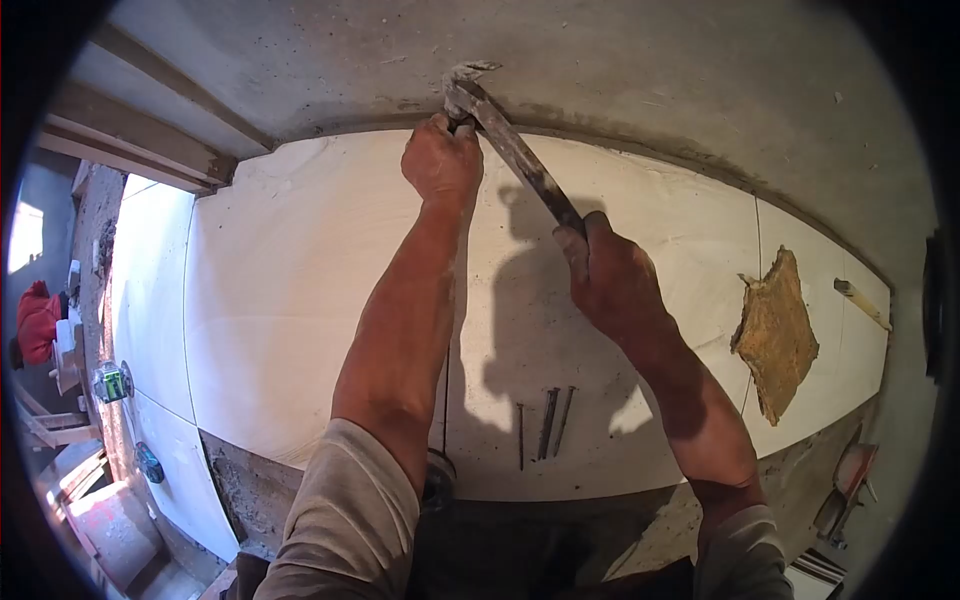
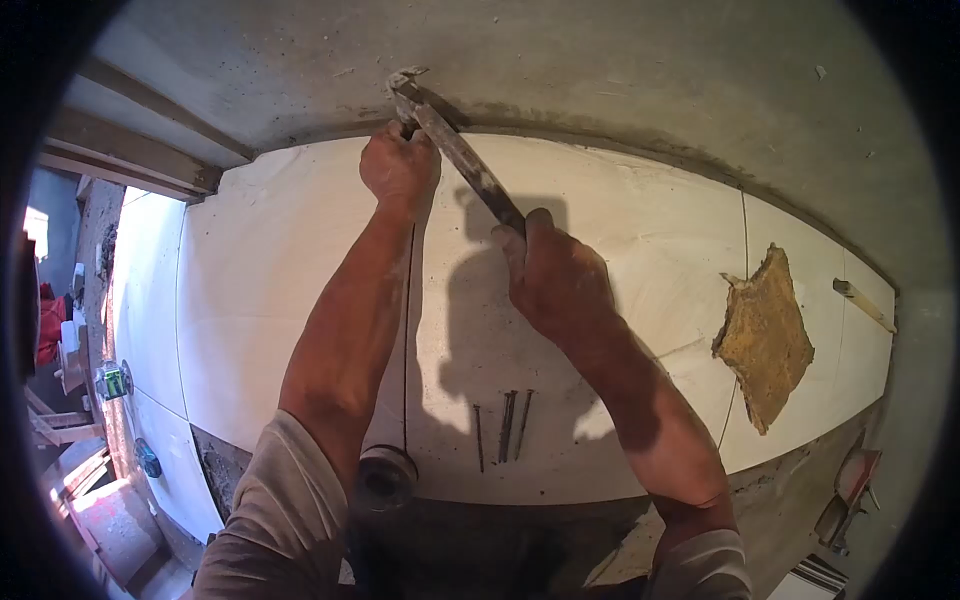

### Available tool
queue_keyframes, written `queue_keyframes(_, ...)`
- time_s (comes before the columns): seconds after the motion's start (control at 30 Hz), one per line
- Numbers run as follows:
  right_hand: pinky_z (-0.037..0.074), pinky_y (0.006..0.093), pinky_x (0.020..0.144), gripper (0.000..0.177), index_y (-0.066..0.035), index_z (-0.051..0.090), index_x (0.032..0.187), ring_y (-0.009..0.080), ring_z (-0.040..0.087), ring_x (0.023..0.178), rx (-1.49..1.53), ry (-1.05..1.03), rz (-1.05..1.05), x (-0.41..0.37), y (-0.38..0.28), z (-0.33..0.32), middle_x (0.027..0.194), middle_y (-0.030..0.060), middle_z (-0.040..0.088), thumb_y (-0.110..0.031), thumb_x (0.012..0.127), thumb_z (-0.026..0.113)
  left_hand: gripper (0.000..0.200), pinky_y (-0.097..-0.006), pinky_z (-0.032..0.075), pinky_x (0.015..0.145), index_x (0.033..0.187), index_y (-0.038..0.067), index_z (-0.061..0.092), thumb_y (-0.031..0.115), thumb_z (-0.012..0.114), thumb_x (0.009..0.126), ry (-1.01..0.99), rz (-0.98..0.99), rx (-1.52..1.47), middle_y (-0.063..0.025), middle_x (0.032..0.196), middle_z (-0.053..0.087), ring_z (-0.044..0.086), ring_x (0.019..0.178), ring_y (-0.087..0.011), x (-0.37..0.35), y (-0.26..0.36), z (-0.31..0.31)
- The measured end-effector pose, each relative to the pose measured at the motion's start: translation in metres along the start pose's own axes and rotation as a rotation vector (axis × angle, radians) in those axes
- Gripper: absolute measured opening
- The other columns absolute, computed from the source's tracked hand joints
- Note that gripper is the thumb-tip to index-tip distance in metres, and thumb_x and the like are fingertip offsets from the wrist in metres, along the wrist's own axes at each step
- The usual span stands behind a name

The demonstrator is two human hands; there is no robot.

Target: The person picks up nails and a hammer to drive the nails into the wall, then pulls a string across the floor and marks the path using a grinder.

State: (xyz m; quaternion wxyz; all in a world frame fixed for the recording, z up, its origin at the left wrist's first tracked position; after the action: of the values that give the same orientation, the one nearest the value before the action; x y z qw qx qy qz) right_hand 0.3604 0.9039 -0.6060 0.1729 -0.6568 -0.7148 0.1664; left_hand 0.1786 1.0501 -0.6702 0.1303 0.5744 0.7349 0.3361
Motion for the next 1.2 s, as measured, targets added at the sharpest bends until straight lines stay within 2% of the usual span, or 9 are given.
queue_keyframes(0.27, 0.050, 0.0474, 0.055, 0.022, 0.000, 0.048, 0.092, 0.0412, 0.063, 0.062, 0.276, 0.171, -0.045, -0.003, -0.012, -0.026, 0.067, 0.0230, 0.060, -0.020, 0.092, 0.057, 0.022, -0.0444, 0.050, 0.074, 0.085, 0.004, 0.068, 0.026, 0.068, 0.078, 0.015, 0.003, -0.041, -0.0165, 0.088, 0.066, 0.064, 0.085, -0.0362, 0.002, -0.003, 0.000)
queue_keyframes(0.33, 0.050, 0.0480, 0.055, 0.022, 0.000, 0.048, 0.091, 0.0418, 0.062, 0.062, 0.002, -0.066, 0.030, 0.005, 0.008, 0.005, 0.067, 0.0231, 0.060, -0.020, 0.092, 0.057, 0.023, -0.0444, 0.050, 0.075, 0.085, 0.004, 0.067, 0.026, 0.068, 0.079, 0.042, 0.053, 0.010, -0.0167, 0.088, 0.066, 0.064, 0.085, -0.0361, 0.003, -0.002, 0.002)
queue_keyframes(0.47, 0.050, 0.0483, 0.057, 0.020, -0.001, 0.048, 0.089, 0.0422, 0.062, 0.063, 0.098, -0.031, 0.070, -0.006, -0.001, -0.008, 0.066, 0.0228, 0.060, -0.018, 0.092, 0.058, 0.025, -0.0450, 0.050, 0.075, 0.084, 0.004, 0.066, 0.028, 0.068, 0.079, 0.032, 0.029, 0.034, -0.0173, 0.089, 0.066, 0.064, 0.086, -0.0362, 0.000, 0.007, -0.007)
queue_keyframes(0.53, 0.050, 0.0487, 0.058, 0.021, -0.001, 0.048, 0.088, 0.0425, 0.063, 0.064, 0.187, 0.126, -0.067, -0.008, -0.009, -0.022, 0.066, 0.0231, 0.060, -0.019, 0.092, 0.058, 0.025, -0.0446, 0.050, 0.075, 0.084, 0.004, 0.066, 0.029, 0.068, 0.079, 0.022, -0.001, 0.044, -0.0174, 0.089, 0.066, 0.064, 0.086, -0.0360, 0.002, 0.005, -0.004)
queue_keyframes(0.73, 0.051, 0.0483, 0.058, 0.022, -0.001, 0.048, 0.089, 0.0422, 0.063, 0.065, 0.303, 0.169, -0.022, -0.011, -0.006, -0.026, 0.067, 0.0234, 0.060, -0.021, 0.093, 0.057, 0.026, -0.0442, 0.049, 0.075, 0.081, 0.004, 0.066, 0.030, 0.068, 0.080, -0.009, -0.004, 0.006, -0.0180, 0.090, 0.066, 0.064, 0.087, -0.0361, 0.003, 0.001, -0.002)
queue_keyframes(0.87, 0.051, 0.0483, 0.059, 0.025, -0.001, 0.048, 0.092, 0.0423, 0.063, 0.066, 0.105, 0.114, -0.045, -0.003, 0.006, -0.005, 0.068, 0.0234, 0.061, -0.025, 0.094, 0.055, 0.025, -0.0445, 0.049, 0.075, 0.079, 0.004, 0.065, 0.028, 0.068, 0.079, 0.020, 0.002, 0.025, -0.0185, 0.089, 0.066, 0.064, 0.087, -0.0367, -0.002, 0.003, -0.004)
queue_keyframes(0.93, 0.052, 0.0486, 0.060, 0.028, 0.000, 0.048, 0.094, 0.0436, 0.063, 0.067, 0.033, -0.075, 0.063, 0.001, 0.005, -0.002, 0.069, 0.0243, 0.061, -0.028, 0.095, 0.053, 0.025, -0.0445, 0.049, 0.075, 0.079, 0.004, 0.065, 0.028, 0.068, 0.079, 0.025, 0.014, 0.043, -0.0185, 0.088, 0.066, 0.064, 0.086, -0.0370, 0.006, 0.006, -0.005)
queue_keyframes(1.17, 0.050, 0.0472, 0.060, 0.031, 0.001, 0.047, 0.094, 0.0441, 0.063, 0.067, 0.206, 0.007, 0.076, -0.022, 0.012, -0.027, 0.068, 0.0247, 0.060, -0.031, 0.096, 0.051, 0.025, -0.0441, 0.049, 0.076, 0.082, 0.004, 0.066, 0.029, 0.068, 0.081, 0.006, 0.010, 0.064, -0.0181, 0.089, 0.066, 0.064, 0.087, -0.0359, 0.000, 0.008, -0.007)
queue_keyframes(1.2, 0.049, 0.0452, 0.060, 0.032, 0.001, 0.047, 0.096, 0.0419, 0.062, 0.065, 0.273, -0.054, 0.168, -0.031, 0.019, -0.035, 0.067, 0.0232, 0.059, -0.032, 0.097, 0.051, 0.025, -0.0438, 0.049, 0.077, 0.084, 0.005, 0.067, 0.030, 0.068, 0.081, -0.004, 0.001, 0.040, -0.0176, 0.091, 0.066, 0.064, 0.088, -0.0352, 0.001, 0.005, -0.004)
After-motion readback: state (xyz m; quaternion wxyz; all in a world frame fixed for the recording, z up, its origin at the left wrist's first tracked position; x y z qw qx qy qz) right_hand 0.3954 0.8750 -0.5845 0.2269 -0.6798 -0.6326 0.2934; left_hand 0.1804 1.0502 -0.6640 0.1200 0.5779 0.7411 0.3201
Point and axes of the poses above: each hand's wrist, its own x-axis towards the middle knuckle, its own z-axis out of the palm, y = z × x, the point moved 7 cm from there along x, towards the middle knuckle
